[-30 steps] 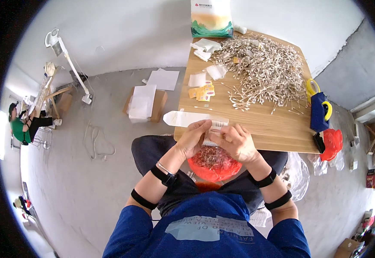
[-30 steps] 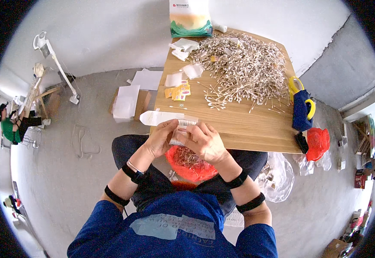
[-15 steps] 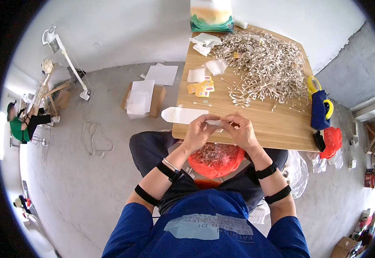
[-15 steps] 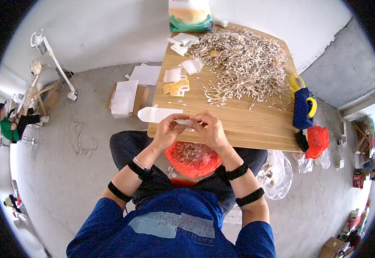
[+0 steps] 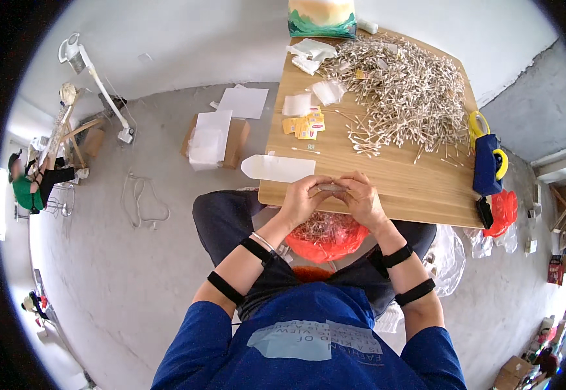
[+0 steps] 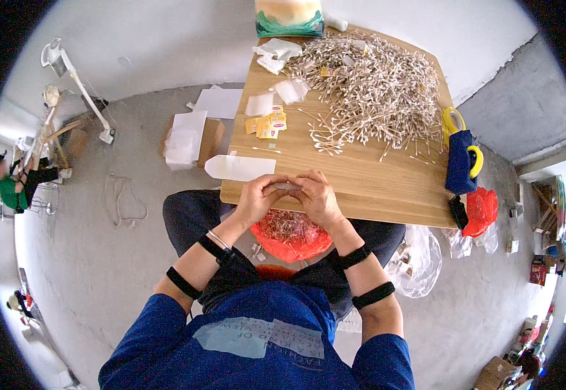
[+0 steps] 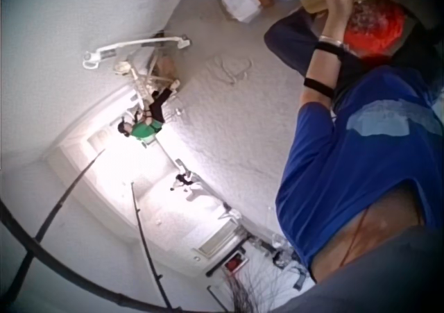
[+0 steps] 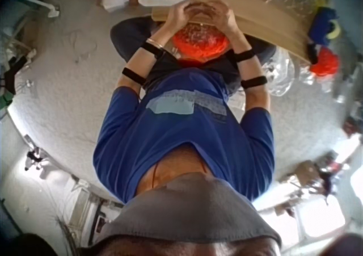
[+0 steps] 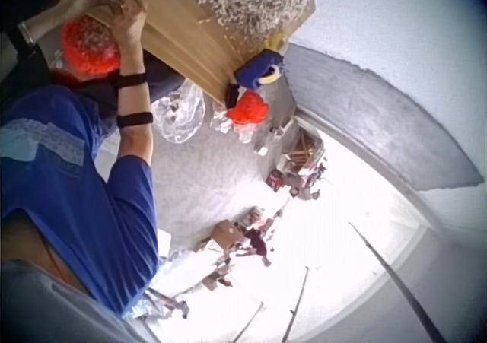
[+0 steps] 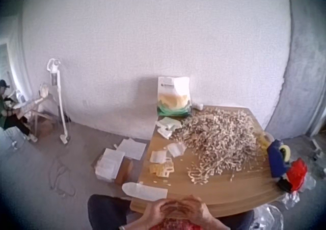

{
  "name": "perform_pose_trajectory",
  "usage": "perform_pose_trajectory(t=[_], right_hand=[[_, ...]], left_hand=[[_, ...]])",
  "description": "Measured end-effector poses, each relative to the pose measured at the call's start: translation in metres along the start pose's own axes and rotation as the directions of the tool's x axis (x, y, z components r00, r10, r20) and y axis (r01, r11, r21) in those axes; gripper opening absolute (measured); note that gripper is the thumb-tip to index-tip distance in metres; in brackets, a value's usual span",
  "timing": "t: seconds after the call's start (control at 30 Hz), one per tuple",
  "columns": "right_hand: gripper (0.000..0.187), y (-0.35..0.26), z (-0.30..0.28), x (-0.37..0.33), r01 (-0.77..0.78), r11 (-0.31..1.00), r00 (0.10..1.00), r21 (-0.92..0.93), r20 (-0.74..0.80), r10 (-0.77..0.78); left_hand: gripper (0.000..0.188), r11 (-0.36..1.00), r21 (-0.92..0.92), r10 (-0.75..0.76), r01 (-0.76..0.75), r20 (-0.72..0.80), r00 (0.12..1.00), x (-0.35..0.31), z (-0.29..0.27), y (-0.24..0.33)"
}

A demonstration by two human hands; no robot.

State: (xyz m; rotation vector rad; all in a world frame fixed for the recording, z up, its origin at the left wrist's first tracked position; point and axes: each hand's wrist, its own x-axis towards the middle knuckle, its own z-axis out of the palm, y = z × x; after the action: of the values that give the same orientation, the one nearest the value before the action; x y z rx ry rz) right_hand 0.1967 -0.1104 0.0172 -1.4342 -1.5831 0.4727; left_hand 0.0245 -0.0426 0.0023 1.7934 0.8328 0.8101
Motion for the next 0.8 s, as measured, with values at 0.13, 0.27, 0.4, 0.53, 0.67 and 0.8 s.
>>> perform_pose_trajectory(t=[0.13, 0.27, 0.4, 0.53, 0.67, 0.8], right_hand=[[0.023, 0.011, -0.001, -0.003, 0.027, 1.000, 1.000, -0.009, 0.004, -0.027], [0.022, 0.008, 0.000, -0.002, 0.076, 0.996, 0.996, -0.051, -0.034, -0.077], [0.023, 0.000, 0.001, 0.005, 0.123, 0.990, 0.988, -0.071, -0.087, -0.129], [0.023, 0.005, 0.001, 0.011, 0.165, 0.978, 0.984, -0.125, -0.046, -0.172], [0.020, 0.009, 0.006, 0.007, 0.166, 0.980, 0.984, -0.111, -0.049, -0.172], [0.019, 0.006, 0.004, 0.009, 0.163, 0.984, 0.985, -0.075, -0.049, -0.167]], left_hand=[[0.024, 0.996, 0.056, 0.064, -0.065, 0.010, 0.998, 0.004, -0.001, 0.005], [0.018, 0.978, 0.159, 0.141, -0.136, -0.025, 0.990, 0.002, -0.002, 0.009], [0.015, 0.951, 0.228, 0.238, -0.209, -0.109, 0.965, 0.003, 0.001, 0.010], [0.012, 0.915, 0.295, 0.332, -0.274, -0.170, 0.928, 0.005, 0.003, 0.010], [0.013, 0.897, 0.321, 0.353, -0.304, -0.104, 0.930, 0.004, 0.001, 0.003], [0.013, 0.882, 0.356, 0.357, -0.309, -0.078, 0.931, 0.005, -0.001, 0.006]])
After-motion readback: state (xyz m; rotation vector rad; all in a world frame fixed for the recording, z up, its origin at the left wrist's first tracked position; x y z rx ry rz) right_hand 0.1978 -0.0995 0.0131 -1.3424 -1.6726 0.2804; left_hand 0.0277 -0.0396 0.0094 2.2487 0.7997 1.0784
